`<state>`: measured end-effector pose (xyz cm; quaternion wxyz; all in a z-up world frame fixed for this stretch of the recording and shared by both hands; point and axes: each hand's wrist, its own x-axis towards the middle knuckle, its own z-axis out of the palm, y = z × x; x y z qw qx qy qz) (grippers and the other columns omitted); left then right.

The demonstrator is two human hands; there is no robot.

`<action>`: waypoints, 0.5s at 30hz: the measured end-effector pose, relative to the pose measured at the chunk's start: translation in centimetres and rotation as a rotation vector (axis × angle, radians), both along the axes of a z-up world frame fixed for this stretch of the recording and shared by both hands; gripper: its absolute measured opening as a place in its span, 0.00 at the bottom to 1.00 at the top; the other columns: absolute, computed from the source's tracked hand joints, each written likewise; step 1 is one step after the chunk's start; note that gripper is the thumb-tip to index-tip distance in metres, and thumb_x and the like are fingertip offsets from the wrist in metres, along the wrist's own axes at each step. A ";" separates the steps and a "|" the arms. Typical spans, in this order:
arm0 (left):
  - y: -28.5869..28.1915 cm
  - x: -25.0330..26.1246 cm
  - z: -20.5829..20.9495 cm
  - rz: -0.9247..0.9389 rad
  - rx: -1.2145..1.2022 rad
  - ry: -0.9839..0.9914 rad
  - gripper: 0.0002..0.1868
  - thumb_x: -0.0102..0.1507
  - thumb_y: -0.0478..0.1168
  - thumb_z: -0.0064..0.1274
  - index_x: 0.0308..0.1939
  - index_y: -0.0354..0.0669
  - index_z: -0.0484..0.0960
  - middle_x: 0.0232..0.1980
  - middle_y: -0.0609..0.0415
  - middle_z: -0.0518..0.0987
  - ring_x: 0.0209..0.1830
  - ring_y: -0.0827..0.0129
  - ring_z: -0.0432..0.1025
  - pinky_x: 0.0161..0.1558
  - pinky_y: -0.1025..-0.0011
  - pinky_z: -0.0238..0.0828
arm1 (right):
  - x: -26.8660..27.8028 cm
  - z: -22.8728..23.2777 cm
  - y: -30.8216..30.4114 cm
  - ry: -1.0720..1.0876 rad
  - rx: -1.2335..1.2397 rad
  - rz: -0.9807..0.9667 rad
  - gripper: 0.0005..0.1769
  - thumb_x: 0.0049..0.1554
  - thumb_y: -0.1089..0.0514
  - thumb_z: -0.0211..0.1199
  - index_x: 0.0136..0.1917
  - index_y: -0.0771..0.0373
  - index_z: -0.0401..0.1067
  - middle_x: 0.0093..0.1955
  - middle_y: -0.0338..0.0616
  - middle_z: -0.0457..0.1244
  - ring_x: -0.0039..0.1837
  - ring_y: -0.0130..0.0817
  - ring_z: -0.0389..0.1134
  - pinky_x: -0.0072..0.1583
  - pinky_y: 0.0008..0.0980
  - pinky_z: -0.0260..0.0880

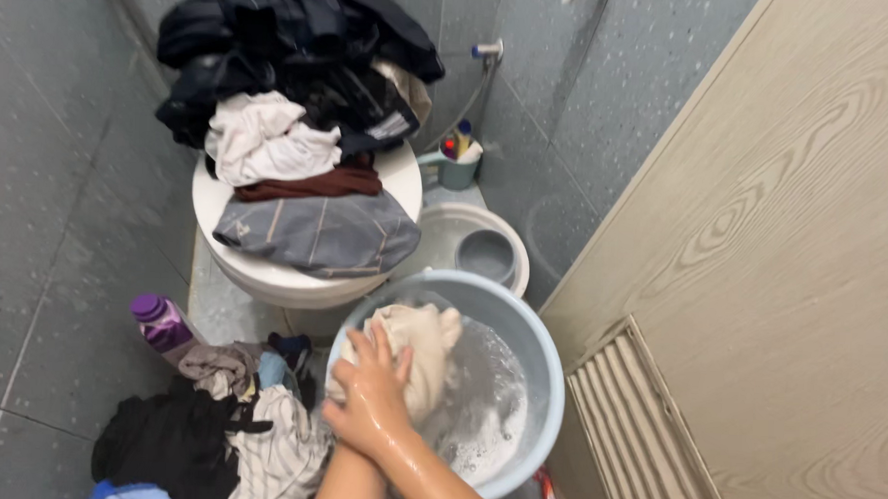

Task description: The person washes clothes in a bucket by hand, using a brush on a shirt and rinsing items with water from a small container.

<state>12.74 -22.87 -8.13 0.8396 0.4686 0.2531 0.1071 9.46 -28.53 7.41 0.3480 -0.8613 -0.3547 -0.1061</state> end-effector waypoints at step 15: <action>0.5 1.1 8.7 -0.153 0.070 -0.183 0.35 0.63 0.45 0.55 0.71 0.38 0.63 0.65 0.42 0.73 0.61 0.56 0.71 0.61 0.62 0.68 | 17.8 -2.2 -13.0 -0.281 -0.276 -0.504 0.12 0.54 0.52 0.64 0.43 0.62 0.76 0.48 0.51 0.68 0.53 0.50 0.68 0.58 0.57 0.66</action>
